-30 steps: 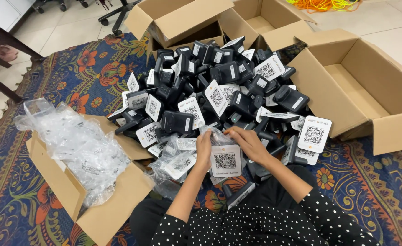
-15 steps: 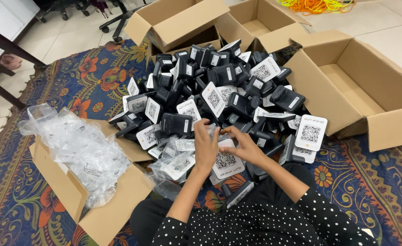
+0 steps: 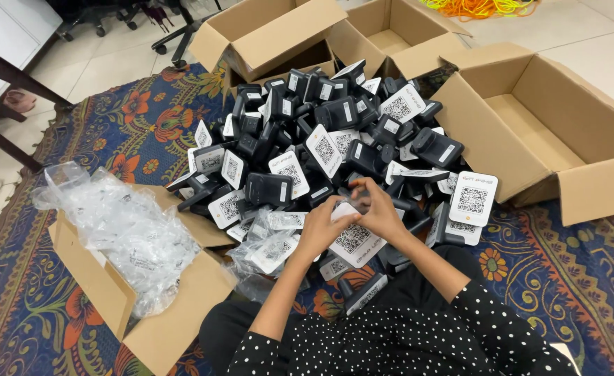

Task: The person packs small black electronic devices into plastic bags and places them into cardboard boxes.

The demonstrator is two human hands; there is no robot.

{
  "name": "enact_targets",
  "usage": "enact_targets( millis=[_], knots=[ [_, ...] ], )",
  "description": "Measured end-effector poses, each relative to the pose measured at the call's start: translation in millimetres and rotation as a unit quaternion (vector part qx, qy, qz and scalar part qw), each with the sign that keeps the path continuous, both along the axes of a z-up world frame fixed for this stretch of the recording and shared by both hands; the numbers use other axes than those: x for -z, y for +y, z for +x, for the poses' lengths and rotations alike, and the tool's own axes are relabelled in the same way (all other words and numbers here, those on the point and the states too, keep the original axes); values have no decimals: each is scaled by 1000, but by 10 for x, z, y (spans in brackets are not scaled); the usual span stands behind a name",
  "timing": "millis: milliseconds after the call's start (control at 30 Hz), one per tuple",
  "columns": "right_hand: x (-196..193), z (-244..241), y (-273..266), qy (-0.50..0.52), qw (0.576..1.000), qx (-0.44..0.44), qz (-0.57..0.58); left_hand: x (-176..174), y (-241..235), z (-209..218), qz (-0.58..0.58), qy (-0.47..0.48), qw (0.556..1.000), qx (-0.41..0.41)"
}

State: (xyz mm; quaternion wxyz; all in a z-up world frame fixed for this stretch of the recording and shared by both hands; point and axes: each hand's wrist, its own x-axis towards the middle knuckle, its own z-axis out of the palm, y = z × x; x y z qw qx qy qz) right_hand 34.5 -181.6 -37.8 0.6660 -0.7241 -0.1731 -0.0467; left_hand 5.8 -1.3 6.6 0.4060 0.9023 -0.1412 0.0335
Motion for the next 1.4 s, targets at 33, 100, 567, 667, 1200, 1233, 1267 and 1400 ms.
enact_targets(
  millis=[33,100,567,667,1200,1233,1267,1400],
  knots=[
    [-36,-3,-29,2,1000,3,1,42,1,35,1,2,1000,3],
    [-111,9,-114,-28,997,43,-55,128,-22,127,-31,51,998,26],
    [456,964,-2256,-125,908,302,-261,851,-1371,783,-374,170,911,-20],
    [842,1141,-3097,-160,784,404,-444,965,-1653,947,-490,256,831,-52],
    [968,236,-4010,127,721,337,-592,1361,-2446,1108,-589,392,704,-61],
    [973,121,-3987,132,720,337,-592,1394,-2477,1072,-587,396,703,-62],
    [966,29,-3966,137,722,309,-603,1417,-2509,1054,-594,389,703,-42],
    [1099,-177,-4049,191,735,197,-620,1358,-2628,973,-597,399,695,-34]
  ],
)
